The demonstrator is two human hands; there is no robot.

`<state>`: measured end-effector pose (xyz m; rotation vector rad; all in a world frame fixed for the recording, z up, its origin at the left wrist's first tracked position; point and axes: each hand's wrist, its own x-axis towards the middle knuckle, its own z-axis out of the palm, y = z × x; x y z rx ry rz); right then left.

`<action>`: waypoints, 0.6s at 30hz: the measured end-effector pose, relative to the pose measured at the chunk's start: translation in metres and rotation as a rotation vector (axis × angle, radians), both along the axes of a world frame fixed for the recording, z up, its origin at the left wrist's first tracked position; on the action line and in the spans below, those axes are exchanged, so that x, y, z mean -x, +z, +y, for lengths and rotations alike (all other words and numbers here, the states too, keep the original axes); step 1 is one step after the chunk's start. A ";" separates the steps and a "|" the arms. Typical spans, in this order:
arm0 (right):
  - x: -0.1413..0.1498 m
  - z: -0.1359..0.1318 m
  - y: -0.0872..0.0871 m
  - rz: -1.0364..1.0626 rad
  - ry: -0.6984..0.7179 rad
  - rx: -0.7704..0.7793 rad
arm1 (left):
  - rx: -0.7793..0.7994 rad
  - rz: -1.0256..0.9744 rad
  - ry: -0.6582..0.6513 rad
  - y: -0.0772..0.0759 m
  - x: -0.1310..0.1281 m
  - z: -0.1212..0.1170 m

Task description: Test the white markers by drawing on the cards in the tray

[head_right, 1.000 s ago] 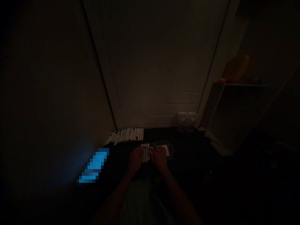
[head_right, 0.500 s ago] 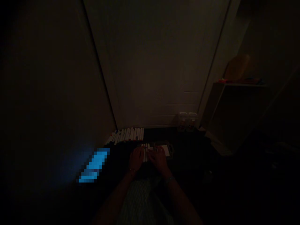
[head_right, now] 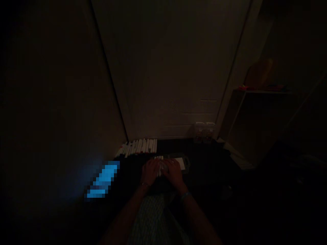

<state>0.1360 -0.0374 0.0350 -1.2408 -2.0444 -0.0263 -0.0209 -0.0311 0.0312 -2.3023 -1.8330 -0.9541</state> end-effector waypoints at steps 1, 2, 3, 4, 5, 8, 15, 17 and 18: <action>0.000 0.000 0.000 0.002 -0.002 -0.006 | -0.002 0.016 0.017 -0.001 -0.001 0.000; 0.000 0.000 0.001 0.004 -0.004 -0.011 | -0.001 0.031 0.026 -0.001 -0.001 0.000; 0.000 0.000 0.001 0.005 -0.003 -0.014 | 0.002 0.043 0.030 -0.002 -0.002 0.000; 0.000 0.000 0.002 0.007 -0.005 -0.015 | 0.004 0.052 0.032 -0.002 -0.002 0.000; 0.000 -0.001 0.002 0.010 -0.007 -0.014 | 0.005 0.059 0.031 -0.002 -0.002 0.000; 0.000 0.000 0.001 0.022 -0.017 -0.005 | 0.003 0.074 0.018 -0.001 -0.001 -0.001; -0.002 0.003 -0.004 0.024 -0.025 -0.005 | 0.018 0.098 -0.018 0.001 0.001 -0.004; -0.002 0.003 -0.004 0.020 -0.021 0.000 | 0.019 0.100 -0.014 0.001 0.000 -0.004; -0.001 0.003 -0.003 0.019 -0.020 0.001 | 0.018 0.101 -0.013 0.001 0.000 -0.004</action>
